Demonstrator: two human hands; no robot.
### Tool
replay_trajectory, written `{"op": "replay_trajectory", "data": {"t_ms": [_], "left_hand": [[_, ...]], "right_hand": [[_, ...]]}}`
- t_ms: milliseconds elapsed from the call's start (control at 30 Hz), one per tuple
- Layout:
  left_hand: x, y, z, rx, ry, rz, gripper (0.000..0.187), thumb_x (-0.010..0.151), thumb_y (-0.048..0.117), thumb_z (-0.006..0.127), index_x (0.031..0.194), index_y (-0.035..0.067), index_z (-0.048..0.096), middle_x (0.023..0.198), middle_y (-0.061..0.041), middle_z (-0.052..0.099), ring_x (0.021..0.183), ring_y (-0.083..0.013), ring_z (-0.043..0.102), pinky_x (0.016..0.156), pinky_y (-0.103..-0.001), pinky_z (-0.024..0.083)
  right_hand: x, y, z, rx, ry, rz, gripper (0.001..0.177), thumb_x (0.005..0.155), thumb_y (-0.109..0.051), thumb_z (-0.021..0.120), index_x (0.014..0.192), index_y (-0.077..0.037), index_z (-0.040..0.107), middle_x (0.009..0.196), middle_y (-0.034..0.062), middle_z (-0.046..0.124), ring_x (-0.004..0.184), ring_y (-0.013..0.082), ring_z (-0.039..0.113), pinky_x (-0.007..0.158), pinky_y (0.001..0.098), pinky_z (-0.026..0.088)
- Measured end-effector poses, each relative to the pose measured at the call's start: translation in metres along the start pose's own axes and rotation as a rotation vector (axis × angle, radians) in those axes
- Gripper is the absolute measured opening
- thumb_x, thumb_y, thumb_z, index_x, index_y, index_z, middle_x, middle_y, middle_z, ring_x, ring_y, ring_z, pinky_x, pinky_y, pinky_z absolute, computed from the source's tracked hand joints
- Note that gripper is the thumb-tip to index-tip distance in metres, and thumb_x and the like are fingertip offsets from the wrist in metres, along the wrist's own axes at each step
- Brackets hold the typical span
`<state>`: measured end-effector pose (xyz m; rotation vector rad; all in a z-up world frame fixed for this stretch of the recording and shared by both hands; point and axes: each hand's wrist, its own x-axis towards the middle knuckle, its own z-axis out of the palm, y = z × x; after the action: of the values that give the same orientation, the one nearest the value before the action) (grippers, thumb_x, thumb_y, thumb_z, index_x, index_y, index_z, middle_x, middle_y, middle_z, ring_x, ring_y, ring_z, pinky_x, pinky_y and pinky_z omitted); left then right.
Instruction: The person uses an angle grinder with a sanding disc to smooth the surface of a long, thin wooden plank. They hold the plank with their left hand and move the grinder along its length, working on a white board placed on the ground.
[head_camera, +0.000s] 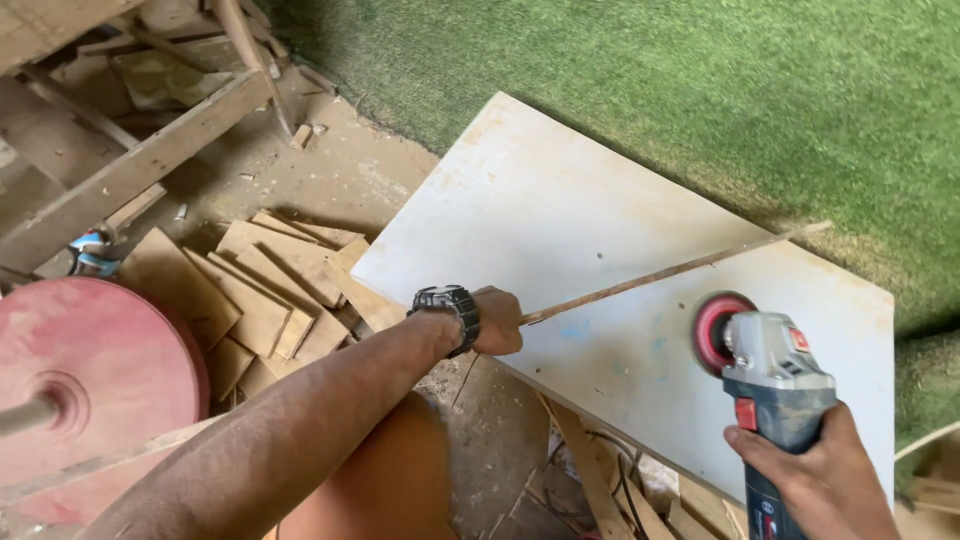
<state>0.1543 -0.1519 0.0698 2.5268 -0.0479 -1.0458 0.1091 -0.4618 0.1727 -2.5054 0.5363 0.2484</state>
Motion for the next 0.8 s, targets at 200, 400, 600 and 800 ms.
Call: {"op": "replay_trajectory", "data": {"t_ms": [200,400,600,800], "left_hand": [[-0.023,0.008,0.004,-0.150,-0.151,-0.052,0.025,0.094,0.011,0.044,0.108,0.000,0.061,0.083,-0.017,0.067,0.060,-0.0250,0.062,0.048,-0.035,0.050],[0.025,-0.002,0.036,0.045,-0.043,0.007,0.037,0.097,0.015,0.034,0.106,0.002,0.068,0.074,-0.012,0.071,0.059,-0.0228,0.067,0.053,-0.033,0.056],[0.039,-0.004,0.046,0.145,-0.009,0.059,0.031,0.101,0.022,0.042,0.108,0.010,0.070,0.088,-0.005,0.063,0.070,-0.0190,0.059,0.060,-0.034,0.049],[0.046,-0.013,0.054,0.126,0.027,0.079,0.027,0.101,0.019,0.046,0.096,0.007,0.070,0.088,-0.009,0.060,0.066,-0.0201,0.058,0.058,-0.032,0.050]], "right_hand": [[-0.013,-0.004,0.005,-0.088,-0.085,0.093,0.073,0.074,-0.026,0.084,0.139,-0.011,0.056,0.131,0.0180,0.069,0.122,0.0364,0.062,0.102,0.0429,0.042],[-0.006,0.008,0.030,-0.239,-0.160,0.018,0.066,0.071,-0.036,0.086,0.121,-0.008,0.055,0.120,0.0246,0.075,0.112,0.0427,0.069,0.092,0.0452,0.049],[-0.013,-0.011,0.055,-0.397,-0.241,-0.015,0.069,0.076,-0.052,0.079,0.123,-0.012,0.047,0.119,0.0268,0.074,0.112,0.0497,0.067,0.088,0.0489,0.051],[-0.020,-0.031,0.062,-0.427,-0.260,-0.022,0.072,0.078,-0.054,0.076,0.128,-0.012,0.049,0.122,0.0264,0.073,0.114,0.0486,0.067,0.087,0.0479,0.052]]}}
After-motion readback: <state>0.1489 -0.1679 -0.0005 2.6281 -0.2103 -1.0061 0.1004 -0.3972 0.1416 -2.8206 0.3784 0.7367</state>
